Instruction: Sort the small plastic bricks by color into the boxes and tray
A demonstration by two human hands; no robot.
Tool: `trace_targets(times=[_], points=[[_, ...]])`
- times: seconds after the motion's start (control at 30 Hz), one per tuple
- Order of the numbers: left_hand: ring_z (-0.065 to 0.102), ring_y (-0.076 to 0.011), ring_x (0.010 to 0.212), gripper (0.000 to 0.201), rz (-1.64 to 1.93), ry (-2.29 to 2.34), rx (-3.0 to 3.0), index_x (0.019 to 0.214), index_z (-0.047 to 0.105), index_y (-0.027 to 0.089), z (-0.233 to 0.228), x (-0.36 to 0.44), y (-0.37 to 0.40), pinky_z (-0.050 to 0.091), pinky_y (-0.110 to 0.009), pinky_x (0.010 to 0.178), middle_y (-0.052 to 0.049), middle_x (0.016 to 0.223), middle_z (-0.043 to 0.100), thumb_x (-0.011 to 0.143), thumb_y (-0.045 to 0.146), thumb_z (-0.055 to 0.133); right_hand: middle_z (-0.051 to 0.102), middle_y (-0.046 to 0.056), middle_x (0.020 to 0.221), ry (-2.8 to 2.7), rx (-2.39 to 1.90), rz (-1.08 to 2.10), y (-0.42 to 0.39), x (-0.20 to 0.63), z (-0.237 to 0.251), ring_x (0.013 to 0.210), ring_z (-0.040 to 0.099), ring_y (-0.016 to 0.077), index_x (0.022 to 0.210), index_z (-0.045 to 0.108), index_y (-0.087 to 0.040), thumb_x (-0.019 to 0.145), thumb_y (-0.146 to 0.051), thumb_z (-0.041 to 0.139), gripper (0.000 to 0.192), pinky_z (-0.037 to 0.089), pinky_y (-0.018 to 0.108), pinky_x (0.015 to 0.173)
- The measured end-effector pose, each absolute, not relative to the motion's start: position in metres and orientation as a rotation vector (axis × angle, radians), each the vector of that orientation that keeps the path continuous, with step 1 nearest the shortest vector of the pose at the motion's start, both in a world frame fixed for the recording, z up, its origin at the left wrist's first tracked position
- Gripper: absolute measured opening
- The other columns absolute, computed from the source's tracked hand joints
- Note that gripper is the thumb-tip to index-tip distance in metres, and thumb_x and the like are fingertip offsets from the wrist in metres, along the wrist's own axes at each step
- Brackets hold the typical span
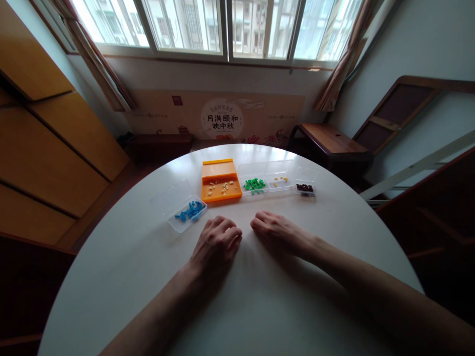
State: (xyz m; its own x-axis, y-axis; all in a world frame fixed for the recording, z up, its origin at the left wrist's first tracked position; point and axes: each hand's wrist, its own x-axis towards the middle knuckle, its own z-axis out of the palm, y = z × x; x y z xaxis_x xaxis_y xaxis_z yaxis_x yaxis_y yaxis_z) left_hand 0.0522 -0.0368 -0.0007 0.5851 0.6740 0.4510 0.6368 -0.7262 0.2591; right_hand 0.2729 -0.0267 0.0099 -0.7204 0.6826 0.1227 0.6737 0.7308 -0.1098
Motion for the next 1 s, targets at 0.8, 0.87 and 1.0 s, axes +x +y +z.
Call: trace_targets(times=[0.8,0.87,1.0], points=[[0.035,-0.0388,0.129,0.056,1.256,1.815,2.623,0.13,0.046,0.02,0.028,0.034,-0.023,0.034,-0.055,0.101,-0.018,0.135,0.043,0.08,0.037,0.067,0.039,0.018,0.14,-1.85,-1.67,-0.347,0.058,0.358,0.014,0.128,0.035,0.0375,0.136,0.043,-0.017,0.075,-0.043,0.071,0.072,0.034,0.052,0.102],[0.021,-0.0432,0.137,0.08,1.269,2.05,2.451,0.141,0.032,0.021,0.04,0.017,-0.015,0.028,-0.06,0.103,-0.019,0.145,0.032,0.075,0.048,0.07,0.028,0.02,0.148,-1.887,-1.769,-0.367,0.064,0.385,0.016,0.136,0.024,0.0413,0.144,0.03,-0.016,0.069,-0.055,0.074,0.095,0.027,0.057,0.105],[0.03,-0.0479,0.131,0.109,1.009,2.26,2.448,0.149,0.013,0.017,0.045,-0.014,-0.004,0.024,-0.061,0.104,-0.021,0.144,0.035,0.067,0.065,0.068,0.041,0.02,0.141,-2.051,-1.813,-0.301,0.06,0.419,0.01,0.132,0.032,0.0406,0.144,0.031,-0.015,0.073,-0.058,0.066,0.09,0.027,0.057,0.104]])
